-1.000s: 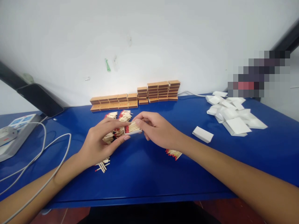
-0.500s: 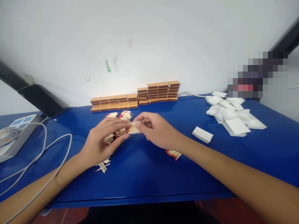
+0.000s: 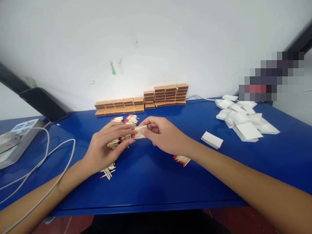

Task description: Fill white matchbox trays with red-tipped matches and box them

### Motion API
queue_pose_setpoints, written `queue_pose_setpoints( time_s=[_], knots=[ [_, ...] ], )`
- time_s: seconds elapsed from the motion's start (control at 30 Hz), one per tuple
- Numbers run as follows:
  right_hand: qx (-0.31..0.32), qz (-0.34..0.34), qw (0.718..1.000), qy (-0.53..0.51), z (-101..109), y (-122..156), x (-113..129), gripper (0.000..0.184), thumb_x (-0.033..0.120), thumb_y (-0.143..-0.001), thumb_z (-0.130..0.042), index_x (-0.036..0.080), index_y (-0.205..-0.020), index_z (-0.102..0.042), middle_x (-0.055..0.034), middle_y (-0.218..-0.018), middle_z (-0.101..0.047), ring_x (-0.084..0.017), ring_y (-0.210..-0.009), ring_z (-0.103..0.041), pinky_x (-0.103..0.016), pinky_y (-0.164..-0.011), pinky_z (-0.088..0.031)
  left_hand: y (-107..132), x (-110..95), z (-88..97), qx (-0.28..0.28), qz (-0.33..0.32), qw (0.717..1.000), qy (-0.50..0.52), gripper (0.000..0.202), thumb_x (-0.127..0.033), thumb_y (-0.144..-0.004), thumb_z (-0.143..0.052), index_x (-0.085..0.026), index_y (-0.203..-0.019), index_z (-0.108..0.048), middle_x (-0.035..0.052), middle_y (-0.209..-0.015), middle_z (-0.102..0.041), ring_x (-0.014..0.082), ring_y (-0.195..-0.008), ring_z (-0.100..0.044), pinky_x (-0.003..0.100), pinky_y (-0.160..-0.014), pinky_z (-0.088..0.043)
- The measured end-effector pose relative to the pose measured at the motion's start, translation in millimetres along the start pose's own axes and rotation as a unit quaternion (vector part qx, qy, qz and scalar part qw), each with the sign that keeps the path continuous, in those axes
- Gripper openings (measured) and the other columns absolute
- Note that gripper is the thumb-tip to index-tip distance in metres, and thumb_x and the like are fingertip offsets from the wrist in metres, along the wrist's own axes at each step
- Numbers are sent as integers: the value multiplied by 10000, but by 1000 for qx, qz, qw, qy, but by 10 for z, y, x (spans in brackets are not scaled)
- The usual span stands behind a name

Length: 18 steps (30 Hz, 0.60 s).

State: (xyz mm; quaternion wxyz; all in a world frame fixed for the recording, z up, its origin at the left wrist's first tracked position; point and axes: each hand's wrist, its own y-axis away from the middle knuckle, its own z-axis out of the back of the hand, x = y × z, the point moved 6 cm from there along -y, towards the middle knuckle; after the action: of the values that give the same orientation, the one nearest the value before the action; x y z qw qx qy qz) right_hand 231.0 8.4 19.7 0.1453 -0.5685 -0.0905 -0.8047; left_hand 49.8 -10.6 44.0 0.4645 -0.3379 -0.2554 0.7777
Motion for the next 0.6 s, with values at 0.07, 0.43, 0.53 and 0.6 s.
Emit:
queue_pose_setpoints(
  time_s=[0.07,0.43,0.53,0.6],
  knots=[
    [-2,1,1000,2,1,4,2,380,550,-943,-663,192,-1070,-664,53,-641,-556,-105,-496,-473,-271,-476,-377,-5,8,-1,3,6,1000,1,247,-179,-960,-751,-183,-1207,-762,117,-1206,-794,248,-1097,-724,433,-992,-577],
    [-60,76,987,125,31,46,5,360,475,-926,-693,223,-1179,-642,-3,-914,-636,-126,-632,-536,-300,-604,-447,7,-7,-10,20,26,999,13,348,-224,-948,-780,-199,-1286,-701,83,-1183,-793,221,-1054,-729,369,-963,-570],
    [-70,85,982,155,29,43,18,329,472,-945,-670,229,-1165,-654,11,-846,-638,-132,-615,-534,-303,-598,-433,0,-18,-5,18,26,999,11,351,-234,-945,-785,-207,-1285,-701,80,-1176,-798,227,-1046,-731,380,-956,-573],
    [-73,89,978,172,27,44,22,308,466,-955,-658,235,-1160,-661,24,-783,-622,-138,-607,-540,-305,-597,-426,-7,-21,2,13,25,1000,9,354,-235,-939,-791,-208,-1281,-703,81,-1171,-800,232,-1040,-732,387,-950,-575]
  ],
)
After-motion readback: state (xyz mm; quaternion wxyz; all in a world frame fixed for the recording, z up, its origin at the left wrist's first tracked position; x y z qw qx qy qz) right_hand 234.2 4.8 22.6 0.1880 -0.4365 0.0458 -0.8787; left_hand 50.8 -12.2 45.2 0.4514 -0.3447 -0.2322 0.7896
